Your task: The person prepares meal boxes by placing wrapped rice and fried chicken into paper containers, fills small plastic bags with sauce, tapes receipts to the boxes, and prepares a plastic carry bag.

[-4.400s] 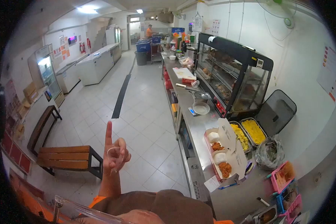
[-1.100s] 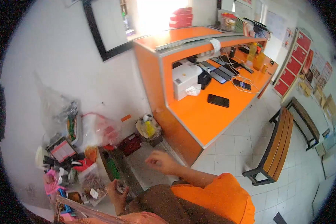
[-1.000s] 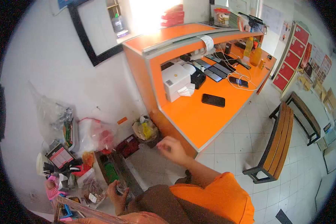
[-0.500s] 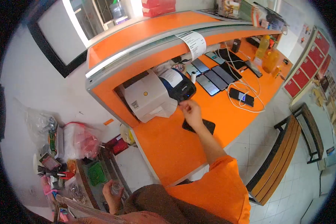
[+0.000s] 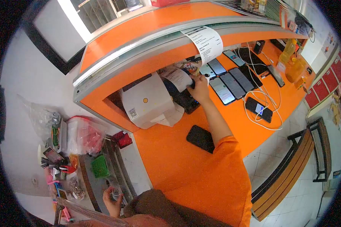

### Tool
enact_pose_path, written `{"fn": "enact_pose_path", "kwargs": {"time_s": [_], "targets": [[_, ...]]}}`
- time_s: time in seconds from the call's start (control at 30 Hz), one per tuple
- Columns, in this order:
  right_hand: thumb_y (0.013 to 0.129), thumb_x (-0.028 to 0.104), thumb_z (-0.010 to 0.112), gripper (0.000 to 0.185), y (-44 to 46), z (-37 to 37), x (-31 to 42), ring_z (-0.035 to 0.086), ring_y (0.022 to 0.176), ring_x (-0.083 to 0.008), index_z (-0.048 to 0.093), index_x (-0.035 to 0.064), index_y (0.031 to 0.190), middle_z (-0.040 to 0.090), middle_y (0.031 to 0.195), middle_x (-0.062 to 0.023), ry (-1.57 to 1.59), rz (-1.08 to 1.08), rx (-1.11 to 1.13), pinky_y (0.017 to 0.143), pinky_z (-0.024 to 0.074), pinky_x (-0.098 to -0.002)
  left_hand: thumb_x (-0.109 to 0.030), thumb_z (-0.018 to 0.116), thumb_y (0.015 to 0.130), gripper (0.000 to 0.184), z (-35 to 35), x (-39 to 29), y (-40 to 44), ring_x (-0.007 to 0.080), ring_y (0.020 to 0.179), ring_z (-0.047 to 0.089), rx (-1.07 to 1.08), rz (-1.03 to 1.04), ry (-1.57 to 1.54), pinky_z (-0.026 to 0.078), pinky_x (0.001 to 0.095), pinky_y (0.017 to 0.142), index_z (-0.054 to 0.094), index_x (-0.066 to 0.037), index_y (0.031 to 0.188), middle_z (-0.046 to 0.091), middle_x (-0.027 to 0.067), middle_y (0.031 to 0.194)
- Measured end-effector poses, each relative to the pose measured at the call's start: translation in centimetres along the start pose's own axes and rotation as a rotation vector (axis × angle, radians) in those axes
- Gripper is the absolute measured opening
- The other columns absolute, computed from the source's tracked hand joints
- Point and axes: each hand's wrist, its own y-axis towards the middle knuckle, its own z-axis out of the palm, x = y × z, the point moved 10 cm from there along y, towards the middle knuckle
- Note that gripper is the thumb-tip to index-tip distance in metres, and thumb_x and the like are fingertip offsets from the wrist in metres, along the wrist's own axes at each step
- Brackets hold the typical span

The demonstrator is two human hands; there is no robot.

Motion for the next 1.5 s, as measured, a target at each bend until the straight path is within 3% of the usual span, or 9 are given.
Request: {"fn": "enact_pose_path", "kwargs": {"time_s": [0.27, 0.37, 0.47, 0.7, 1.2, 1.5], "targets": [[0.062, 0.017, 0.077, 0.045, 1.0, 0.1, -1.1, 0.052, 0.093, -0.0312, 0.059, 0.0031, 0.101, 0.056, 0.096, -0.0155, 0.104, 0.153, 0.095, 0.083, 0.0423, -0.0379, -0.013, 0.08, 0.058, 0.062, 0.5, 0.4, -0.7, 0.0319, 0.101, 0.05, 0.022, -0.025, 0.0, 0.036, 0.0411, 0.09, 0.053, -0.004, 0.113, 0.056, 0.0117, 0.104], [0.063, 0.018, 0.078, 0.042, 1.6, 0.9, -2.8, 0.053, 0.091, -0.0299, 0.058, 0.0023, 0.096, 0.056, 0.092, -0.0142, 0.184, 0.162, 0.083, 0.081, 0.0431, -0.0378, -0.013, 0.08, 0.058, 0.061, 0.3, 0.4, -1.3, 0.0322, 0.1, 0.05, -0.075, -0.044, -0.087, 0.036, 0.0419, 0.09, 0.053, -0.004, 0.112, 0.056, 0.0119, 0.105], [0.066, 0.015, 0.077, 0.037, 2.0, 1.2, -2.8, 0.056, 0.082, -0.0238, 0.055, 0.0002, 0.093, 0.059, 0.085, -0.0111, 0.291, 0.194, 0.137, 0.075, 0.0449, -0.033, -0.012, 0.08, 0.058, 0.06, 0.9, 0.0, -0.9, 0.0321, 0.099, 0.05, 0.023, -0.032, 0.031, 0.037, 0.0419, 0.088, 0.053, -0.004, 0.111, 0.056, 0.0118, 0.103], [0.072, 0.008, 0.073, 0.029, 2.3, 2.0, -3.6, 0.057, 0.075, -0.0145, 0.052, 0.0002, 0.089, 0.061, 0.08, -0.0067, 0.49, 0.264, 0.175, 0.068, 0.0458, -0.0276, -0.011, 0.079, 0.059, 0.055, 1.1, -0.1, -0.8, 0.0325, 0.097, 0.05, 0.0, -0.092, -0.033, 0.037, 0.0417, 0.086, 0.054, -0.003, 0.107, 0.057, 0.0121, 0.1], [0.069, 0.01, 0.077, 0.032, 2.3, 3.3, -5.8, 0.053, 0.075, -0.0142, 0.052, 0.0017, 0.087, 0.057, 0.079, -0.0052, 0.57, 0.297, 0.142, 0.07, 0.0448, -0.0274, -0.013, 0.079, 0.058, 0.054, 1.6, 0.2, -0.4, 0.0321, 0.1, 0.05, 0.02, -0.078, 0.022, 0.036, 0.0417, 0.09, 0.055, -0.005, 0.106, 0.058, 0.0118, 0.103], [0.07, 0.003, 0.074, 0.029, 2.3, 3.1, -5.5, 0.057, 0.078, -0.0148, 0.052, 0.0009, 0.089, 0.06, 0.081, -0.0061, 0.578, 0.297, 0.133, 0.072, 0.0464, -0.0273, -0.012, 0.079, 0.057, 0.055, 1.6, -0.1, -0.1, 0.0319, 0.101, 0.051, 0.022, -0.074, 0.015, 0.036, 0.0411, 0.09, 0.056, -0.005, 0.106, 0.058, 0.0116, 0.104]]}}
